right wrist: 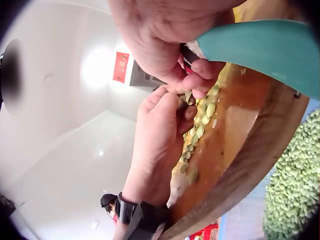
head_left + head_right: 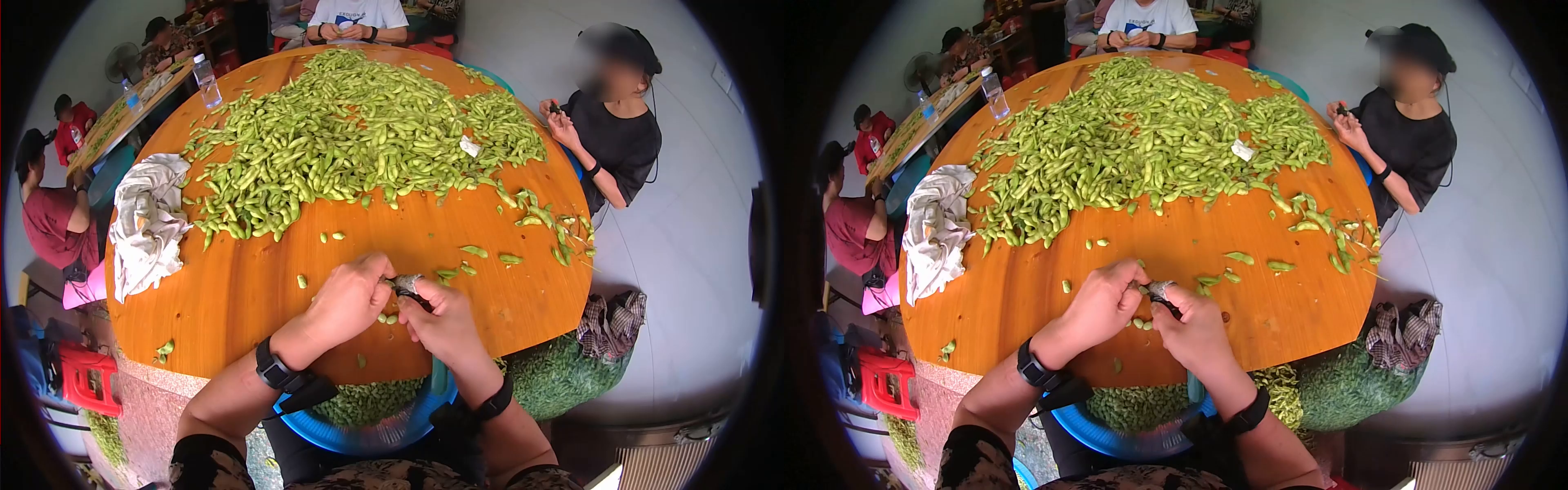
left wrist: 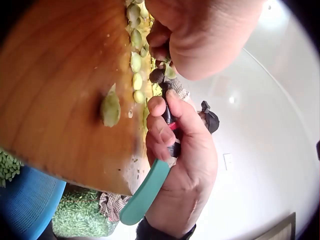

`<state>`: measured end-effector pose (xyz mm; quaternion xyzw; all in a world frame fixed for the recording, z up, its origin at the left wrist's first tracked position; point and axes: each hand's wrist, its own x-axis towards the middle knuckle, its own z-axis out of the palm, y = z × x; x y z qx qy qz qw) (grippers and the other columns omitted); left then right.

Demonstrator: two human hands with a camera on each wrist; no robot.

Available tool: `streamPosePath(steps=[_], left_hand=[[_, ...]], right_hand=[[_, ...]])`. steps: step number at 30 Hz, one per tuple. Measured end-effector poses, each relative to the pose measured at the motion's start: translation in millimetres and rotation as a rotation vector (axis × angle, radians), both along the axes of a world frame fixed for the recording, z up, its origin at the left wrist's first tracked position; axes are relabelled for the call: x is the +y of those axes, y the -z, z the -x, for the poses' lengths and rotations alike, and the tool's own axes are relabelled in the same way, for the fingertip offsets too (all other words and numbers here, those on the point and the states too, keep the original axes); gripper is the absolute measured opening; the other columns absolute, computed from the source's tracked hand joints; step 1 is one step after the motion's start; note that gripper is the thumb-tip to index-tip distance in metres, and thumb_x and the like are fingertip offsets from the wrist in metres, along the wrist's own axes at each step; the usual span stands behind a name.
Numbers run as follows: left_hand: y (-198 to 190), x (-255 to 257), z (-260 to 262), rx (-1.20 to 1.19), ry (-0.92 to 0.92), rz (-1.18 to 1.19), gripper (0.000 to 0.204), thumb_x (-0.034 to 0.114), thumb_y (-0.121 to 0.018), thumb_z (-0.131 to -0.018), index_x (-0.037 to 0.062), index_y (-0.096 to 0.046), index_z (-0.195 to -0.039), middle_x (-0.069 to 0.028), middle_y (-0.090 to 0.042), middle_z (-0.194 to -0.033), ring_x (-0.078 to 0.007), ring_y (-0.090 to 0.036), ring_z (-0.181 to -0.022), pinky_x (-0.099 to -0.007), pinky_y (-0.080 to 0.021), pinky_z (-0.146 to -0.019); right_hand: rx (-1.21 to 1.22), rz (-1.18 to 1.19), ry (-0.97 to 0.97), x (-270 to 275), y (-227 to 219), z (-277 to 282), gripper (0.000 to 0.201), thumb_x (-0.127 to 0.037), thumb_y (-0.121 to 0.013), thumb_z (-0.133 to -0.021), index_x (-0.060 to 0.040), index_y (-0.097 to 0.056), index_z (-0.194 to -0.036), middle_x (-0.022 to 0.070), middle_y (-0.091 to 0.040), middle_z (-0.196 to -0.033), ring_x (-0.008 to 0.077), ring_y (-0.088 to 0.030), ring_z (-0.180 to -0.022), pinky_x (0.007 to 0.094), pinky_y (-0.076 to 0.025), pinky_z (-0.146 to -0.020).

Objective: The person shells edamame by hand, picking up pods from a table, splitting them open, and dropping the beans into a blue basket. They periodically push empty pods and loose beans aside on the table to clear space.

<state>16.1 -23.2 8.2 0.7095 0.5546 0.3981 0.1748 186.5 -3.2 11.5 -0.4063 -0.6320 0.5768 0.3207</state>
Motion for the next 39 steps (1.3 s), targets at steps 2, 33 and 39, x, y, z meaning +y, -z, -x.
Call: streamPosePath(steps=[2,33,39], left_hand=[[0,0,-1,-0.021,0.008,0.05,0.011,0.001,-0.052,-0.081,-0.0002,-0.055,-0.092,-0.0205,-0.061,-0.087,-0.0413,-0.061,-0.074,-0.0457,-0.05,-0.065],[-15,-59,7,0.013,-0.222,-0.068,0.016,-0.002,-0.057,-0.082,0.003,-0.065,-0.095,-0.0146,-0.066,-0.102,-0.0349,-0.061,-0.097,-0.0385,-0.049,-0.085],[23,-36,69,0.022,-0.32,0.023,0.038,0.018,-0.051,-0.094,-0.0001,-0.049,-0.127,-0.0218,-0.049,-0.132,-0.0376,-0.047,-0.122,-0.0392,-0.039,-0.102]], right_hand=[[-0.023,0.105,0.012,-1,-8,-1,0.016,-0.002,-0.056,-0.086,-0.0028,-0.064,-0.1,-0.0008,-0.056,-0.066,0.0048,-0.048,-0.052,0.0222,-0.041,-0.047],[-0.336,-0.771,0.153,47,20,-89,0.009,-0.009,-0.062,-0.084,-0.0018,-0.059,-0.086,0.0091,-0.052,-0.058,0.0173,-0.049,-0.048,0.0298,-0.041,-0.048],[0.132,0.272,-0.015,69,0,-119,0.013,-0.017,-0.06,-0.092,-0.0047,-0.063,-0.096,-0.0026,-0.052,-0.061,0.0035,-0.04,-0.039,0.019,-0.029,-0.035]])
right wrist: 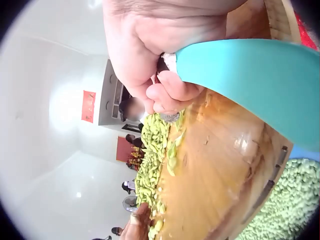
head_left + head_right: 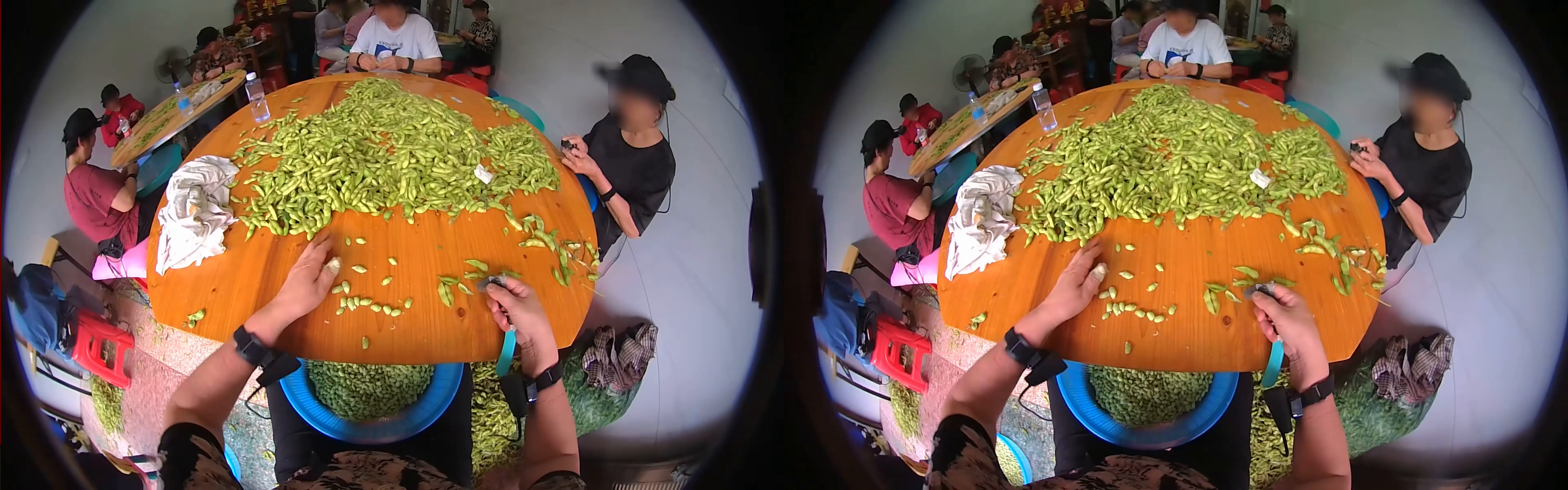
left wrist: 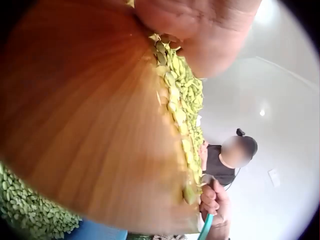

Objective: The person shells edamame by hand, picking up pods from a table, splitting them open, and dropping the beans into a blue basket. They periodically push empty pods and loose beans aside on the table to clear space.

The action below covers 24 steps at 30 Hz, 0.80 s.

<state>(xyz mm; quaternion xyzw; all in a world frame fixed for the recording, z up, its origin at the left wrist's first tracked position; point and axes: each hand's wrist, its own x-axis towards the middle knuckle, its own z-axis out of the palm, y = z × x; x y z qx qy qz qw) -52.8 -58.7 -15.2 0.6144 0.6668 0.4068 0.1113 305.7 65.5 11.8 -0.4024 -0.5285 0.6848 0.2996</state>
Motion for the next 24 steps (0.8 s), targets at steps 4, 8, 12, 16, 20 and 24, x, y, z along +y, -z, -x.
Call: streamPosePath(steps=[4,8,12,16,20,24], left_hand=[[-10,36,-10,0.085,0.111,0.138,0.057,0.04,-0.036,-0.1,-0.0022,-0.037,-0.138,-0.0224,-0.038,-0.143,-0.0366,-0.036,-0.133,-0.0394,-0.03,-0.109],[-9,59,-39,0.114,0.486,0.105,0.051,0.04,-0.036,-0.1,0.0023,-0.047,-0.133,-0.0194,-0.046,-0.137,-0.0347,-0.041,-0.129,-0.0396,-0.034,-0.107],[-7,34,-66,-0.129,0.687,0.204,0.04,0.035,-0.042,-0.1,0.0064,-0.058,-0.123,-0.0138,-0.056,-0.129,-0.0313,-0.049,-0.123,-0.0405,-0.037,-0.105],[-18,-12,-88,-0.107,0.716,0.147,0.027,0.021,-0.054,-0.096,0.0045,-0.062,-0.116,-0.0119,-0.061,-0.119,-0.0286,-0.055,-0.113,-0.038,-0.043,-0.098],[-18,-44,-107,-0.175,0.734,0.069,0.015,0.014,-0.059,-0.092,0.0045,-0.065,-0.103,-0.0081,-0.066,-0.102,-0.0262,-0.06,-0.099,-0.0381,-0.048,-0.085],[-19,-68,-121,-0.2,0.741,0.053,0.015,0.005,-0.061,-0.085,0.0051,-0.066,-0.1,-0.0074,-0.066,-0.097,-0.026,-0.06,-0.094,-0.0378,-0.049,-0.082]], right_hand=[[-0.013,-0.019,0.017,-3,-2,2,0.011,-0.015,-0.06,-0.092,-0.0045,-0.062,-0.09,-0.0028,-0.052,-0.061,0.0042,-0.041,-0.04,0.0199,-0.03,-0.035],[-0.084,-0.082,0.059,-9,2,6,0.011,-0.015,-0.06,-0.091,-0.0057,-0.061,-0.086,-0.0027,-0.052,-0.06,0.0041,-0.042,-0.041,0.0197,-0.031,-0.035],[-0.08,-0.099,0.078,-9,3,5,0.011,-0.015,-0.06,-0.092,-0.0061,-0.06,-0.086,-0.0027,-0.053,-0.06,0.0039,-0.043,-0.042,0.0194,-0.031,-0.036],[-0.065,-0.111,0.07,-11,2,6,0.013,-0.016,-0.06,-0.092,-0.0065,-0.059,-0.084,-0.0026,-0.052,-0.06,0.004,-0.043,-0.041,0.02,-0.032,-0.036],[-0.044,-0.104,0.06,-12,2,5,0.012,-0.017,-0.06,-0.092,-0.0064,-0.059,-0.086,-0.0026,-0.052,-0.06,0.004,-0.043,-0.042,0.02,-0.032,-0.036],[-0.055,-0.115,0.068,-14,1,6,0.012,-0.017,-0.06,-0.092,-0.0063,-0.059,-0.087,-0.0027,-0.051,-0.06,0.0039,-0.043,-0.042,0.0199,-0.032,-0.036]])
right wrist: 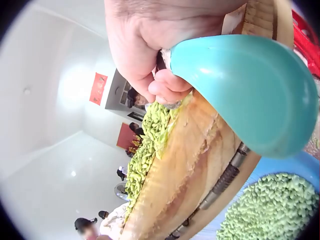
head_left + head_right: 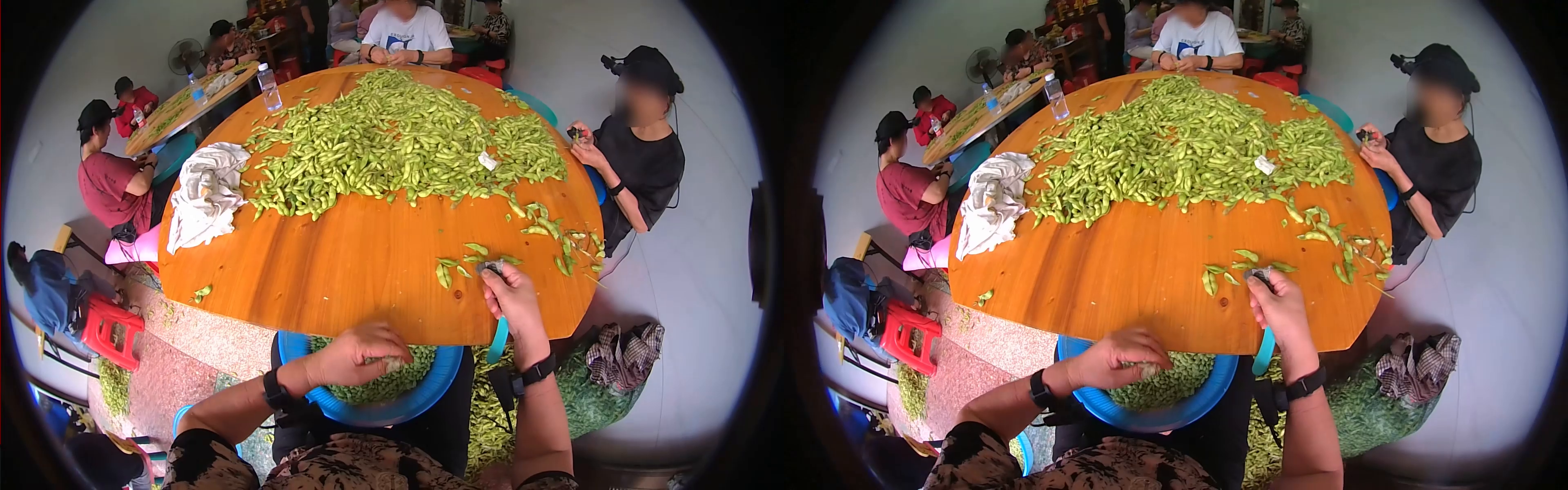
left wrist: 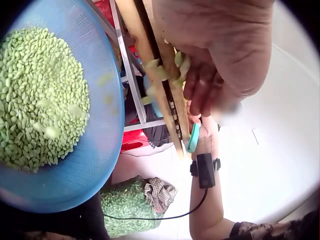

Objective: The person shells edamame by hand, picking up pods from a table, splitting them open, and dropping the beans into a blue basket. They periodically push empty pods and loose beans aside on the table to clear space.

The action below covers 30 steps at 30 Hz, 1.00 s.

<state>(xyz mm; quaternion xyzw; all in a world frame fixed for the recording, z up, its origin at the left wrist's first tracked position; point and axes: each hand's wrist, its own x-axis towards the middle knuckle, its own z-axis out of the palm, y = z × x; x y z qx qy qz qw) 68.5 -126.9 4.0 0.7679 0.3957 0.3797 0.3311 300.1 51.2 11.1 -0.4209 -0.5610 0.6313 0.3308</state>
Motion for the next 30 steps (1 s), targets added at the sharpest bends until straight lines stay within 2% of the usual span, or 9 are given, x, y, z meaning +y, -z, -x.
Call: streamPosePath(steps=[1,8,10,13,14,19,23,26,30], left_hand=[[0,-4,-2,-0.017,0.021,0.001,0.021,0.002,-0.06,-0.081,0.0055,-0.066,-0.1,-0.0072,-0.066,-0.096,-0.0268,-0.06,-0.093,-0.0379,-0.049,-0.081],[-7,-16,-13,-0.074,0.071,-0.006,0.023,-0.001,-0.06,-0.08,0.005,-0.067,-0.101,-0.0075,-0.066,-0.097,-0.0277,-0.061,-0.094,-0.0382,-0.049,-0.081],[-17,-12,-7,0.067,0.032,-0.025,0.02,0.002,-0.061,-0.082,0.0061,-0.066,-0.101,-0.0082,-0.066,-0.096,-0.0282,-0.062,-0.091,-0.038,-0.049,-0.08],[-52,19,23,0.118,-0.391,0.028,0.011,0.008,-0.066,-0.084,0.0037,-0.067,-0.094,-0.0104,-0.065,-0.085,-0.0233,-0.063,-0.077,-0.0323,-0.05,-0.067],[-55,39,41,0.152,-0.534,-0.011,0.012,0.012,-0.067,-0.083,0.0032,-0.067,-0.091,-0.0128,-0.063,-0.084,-0.0278,-0.062,-0.073,-0.0339,-0.051,-0.064],[-31,137,136,0.795,-1.076,-0.096,0.021,0.021,-0.068,-0.08,0.0003,-0.066,-0.083,-0.0193,-0.065,-0.086,-0.0358,-0.065,-0.081,-0.0427,-0.053,-0.07],[-3,163,152,0.922,-1.099,-0.04,0.021,0.021,-0.067,-0.079,0.0024,-0.063,-0.088,-0.0186,-0.064,-0.092,-0.0357,-0.063,-0.083,-0.0439,-0.052,-0.074],[-12,145,134,0.944,-1.055,-0.013,0.019,0.019,-0.065,-0.079,0.0033,-0.064,-0.089,-0.0178,-0.064,-0.094,-0.0351,-0.063,-0.083,-0.0441,-0.052,-0.073],[-14,114,114,0.76,-0.895,-0.154,0.013,0.01,-0.062,-0.081,0.0027,-0.062,-0.092,-0.0161,-0.064,-0.089,-0.0348,-0.063,-0.078,-0.042,-0.052,-0.069]], right_hand=[[-0.004,-0.006,0.001,0,0,0,0.013,-0.018,-0.06,-0.092,-0.0063,-0.058,-0.087,-0.0027,-0.051,-0.06,0.0039,-0.043,-0.042,0.0198,-0.032,-0.036],[0.006,-0.006,-0.003,0,0,0,0.013,-0.018,-0.059,-0.093,-0.0056,-0.059,-0.088,-0.0028,-0.051,-0.06,0.0038,-0.042,-0.041,0.0195,-0.031,-0.036],[-0.031,-0.017,0.005,0,0,0,0.013,-0.018,-0.058,-0.093,-0.0053,-0.059,-0.089,-0.0026,-0.051,-0.06,0.0039,-0.042,-0.041,0.0195,-0.031,-0.035],[-0.041,0.002,-0.003,1,0,0,0.01,-0.015,-0.057,-0.093,-0.0057,-0.06,-0.094,-0.0019,-0.052,-0.063,0.004,-0.045,-0.044,0.0195,-0.033,-0.037],[-0.056,0.013,0.004,0,-1,0,0.01,-0.014,-0.056,-0.092,-0.0058,-0.06,-0.096,-0.0018,-0.053,-0.064,0.004,-0.045,-0.045,0.0195,-0.034,-0.038],[-0.049,0.005,0.004,-2,-2,-1,0.012,-0.012,-0.056,-0.092,-0.0059,-0.061,-0.1,-0.002,-0.053,-0.065,0.0041,-0.046,-0.046,0.0194,-0.035,-0.039],[-0.075,-0.012,0.003,-1,-2,-2,0.013,-0.012,-0.056,-0.092,-0.0061,-0.061,-0.102,-0.0028,-0.053,-0.065,0.0038,-0.046,-0.046,0.0193,-0.036,-0.039],[-0.094,-0.007,-0.002,-3,-2,-3,0.013,-0.012,-0.056,-0.092,-0.0071,-0.062,-0.102,-0.003,-0.054,-0.066,0.0036,-0.047,-0.047,0.0191,-0.037,-0.04],[-0.086,0.023,-0.061,-6,-13,1,0.011,-0.015,-0.055,-0.093,-0.0081,-0.061,-0.1,-0.0027,-0.055,-0.067,0.0036,-0.048,-0.049,0.019,-0.038,-0.042]])
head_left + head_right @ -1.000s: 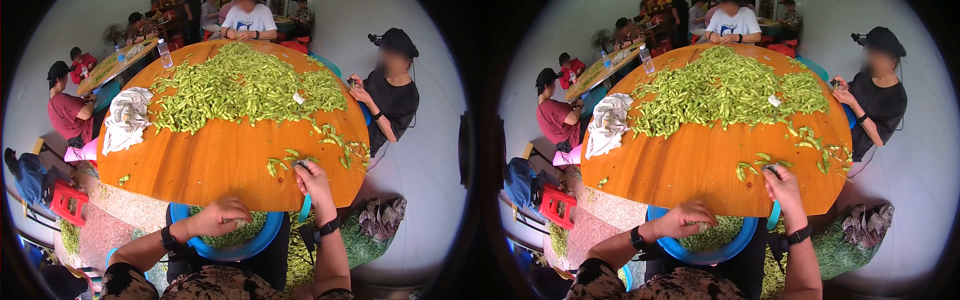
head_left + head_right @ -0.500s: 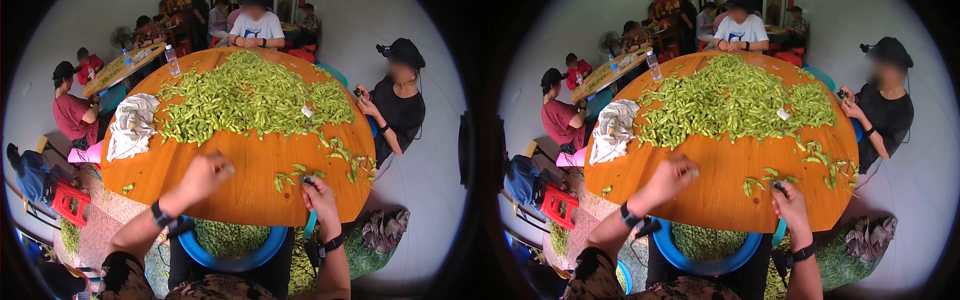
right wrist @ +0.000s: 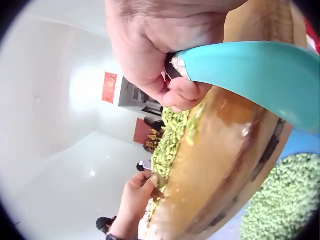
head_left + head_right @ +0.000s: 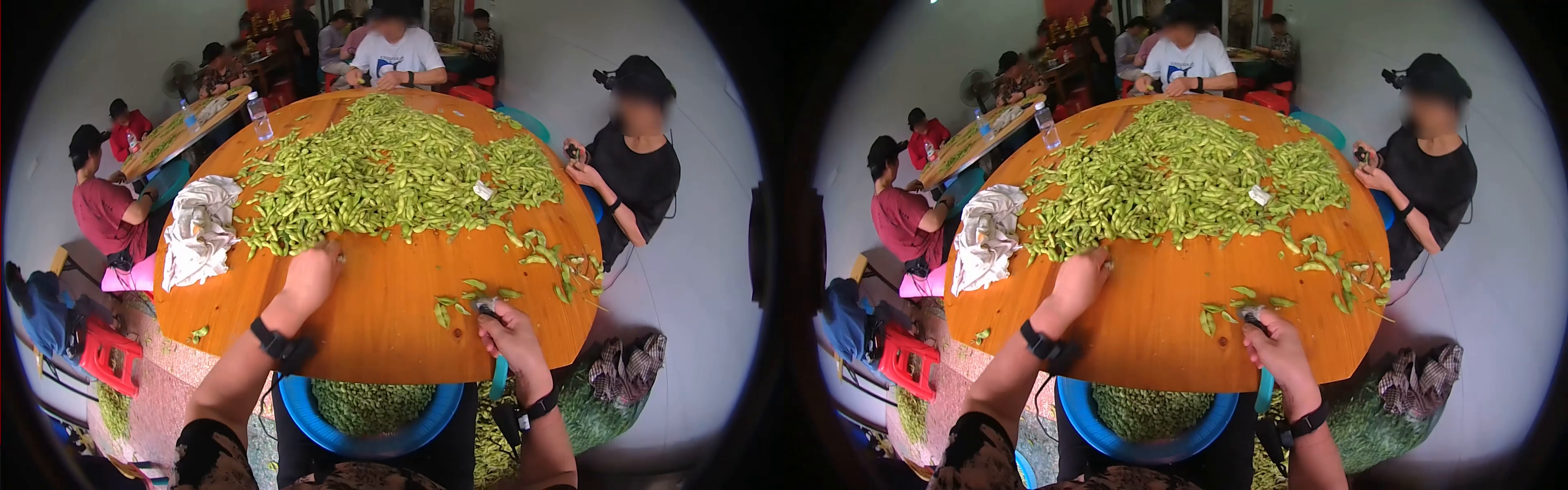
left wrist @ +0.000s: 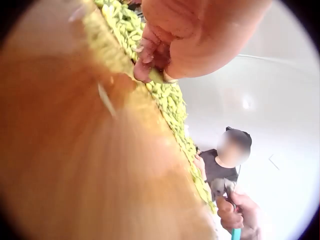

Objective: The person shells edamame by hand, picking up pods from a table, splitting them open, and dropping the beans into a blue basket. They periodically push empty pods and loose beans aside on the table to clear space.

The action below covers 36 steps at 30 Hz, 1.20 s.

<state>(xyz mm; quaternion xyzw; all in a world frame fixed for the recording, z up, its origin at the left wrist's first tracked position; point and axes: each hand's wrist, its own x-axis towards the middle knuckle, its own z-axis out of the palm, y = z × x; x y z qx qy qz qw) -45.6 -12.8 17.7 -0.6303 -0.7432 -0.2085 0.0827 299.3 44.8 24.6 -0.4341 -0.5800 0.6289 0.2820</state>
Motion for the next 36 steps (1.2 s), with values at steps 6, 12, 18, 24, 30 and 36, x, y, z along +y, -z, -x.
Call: streamPosePath(steps=[6,12,18,24,30,36], left_hand=[[6,-5,-58,-1.048,0.267,0.104,0.005,-0.001,-0.055,-0.09,0.0003,-0.059,-0.091,-0.0018,-0.063,-0.085,-0.0122,-0.057,-0.065,-0.025,-0.047,-0.063],[11,7,-83,-0.985,0.495,0.101,0.023,0.001,-0.054,-0.093,0.0007,-0.062,-0.114,-0.0041,-0.063,-0.083,-0.009,-0.056,-0.065,-0.0244,-0.048,-0.061],[13,6,-75,-0.942,0.51,0.058,0.028,-0.005,-0.051,-0.088,0.0024,-0.064,-0.112,-0.007,-0.06,-0.078,-0.0118,-0.059,-0.061,-0.0264,-0.049,-0.057],[11,3,-78,-0.563,0.64,-0.052,0.041,-0.006,-0.055,-0.081,0.0033,-0.057,-0.121,-0.0147,-0.06,-0.091,-0.0289,-0.064,-0.073,-0.0334,-0.052,-0.064],[14,3,-76,-0.539,0.584,-0.043,0.042,-0.006,-0.059,-0.079,0.0021,-0.056,-0.121,-0.0183,-0.06,-0.096,-0.0362,-0.061,-0.085,-0.0387,-0.052,-0.073],[15,3,-76,-0.533,0.599,-0.041,0.043,-0.008,-0.055,-0.08,0.0004,-0.054,-0.122,-0.0189,-0.06,-0.096,-0.037,-0.062,-0.084,-0.0392,-0.052,-0.072]], right_hand=[[0.048,0.033,-0.096,-22,-3,53,0.013,-0.017,-0.055,-0.094,-0.007,-0.06,-0.101,-0.0018,-0.056,-0.069,0.0044,-0.05,-0.05,0.019,-0.037,-0.042],[0.122,0.08,-0.036,-19,9,81,0.016,-0.016,-0.055,-0.094,-0.001,-0.059,-0.097,0.0005,-0.057,-0.068,0.0061,-0.052,-0.05,0.0209,-0.039,-0.04],[0.042,0.025,-0.059,-24,8,87,0.014,-0.014,-0.056,-0.093,-0.0003,-0.06,-0.094,0.0003,-0.057,-0.068,0.0056,-0.051,-0.05,0.0208,-0.04,-0.043],[0.09,0.071,0.046,-22,6,92,0.011,-0.011,-0.056,-0.092,-0.0019,-0.062,-0.096,-0.0008,-0.056,-0.066,0.0049,-0.05,-0.05,0.0216,-0.042,-0.045],[0.038,-0.043,0.015,-28,5,99,0.014,-0.008,-0.057,-0.09,-0.0022,-0.063,-0.101,-0.0016,-0.054,-0.064,0.004,-0.047,-0.05,0.0215,-0.039,-0.045],[0.02,-0.035,0.021,-26,9,101,0.012,-0.007,-0.057,-0.09,-0.0023,-0.063,-0.099,-0.0012,-0.054,-0.065,0.005,-0.047,-0.053,0.0222,-0.04,-0.048]])
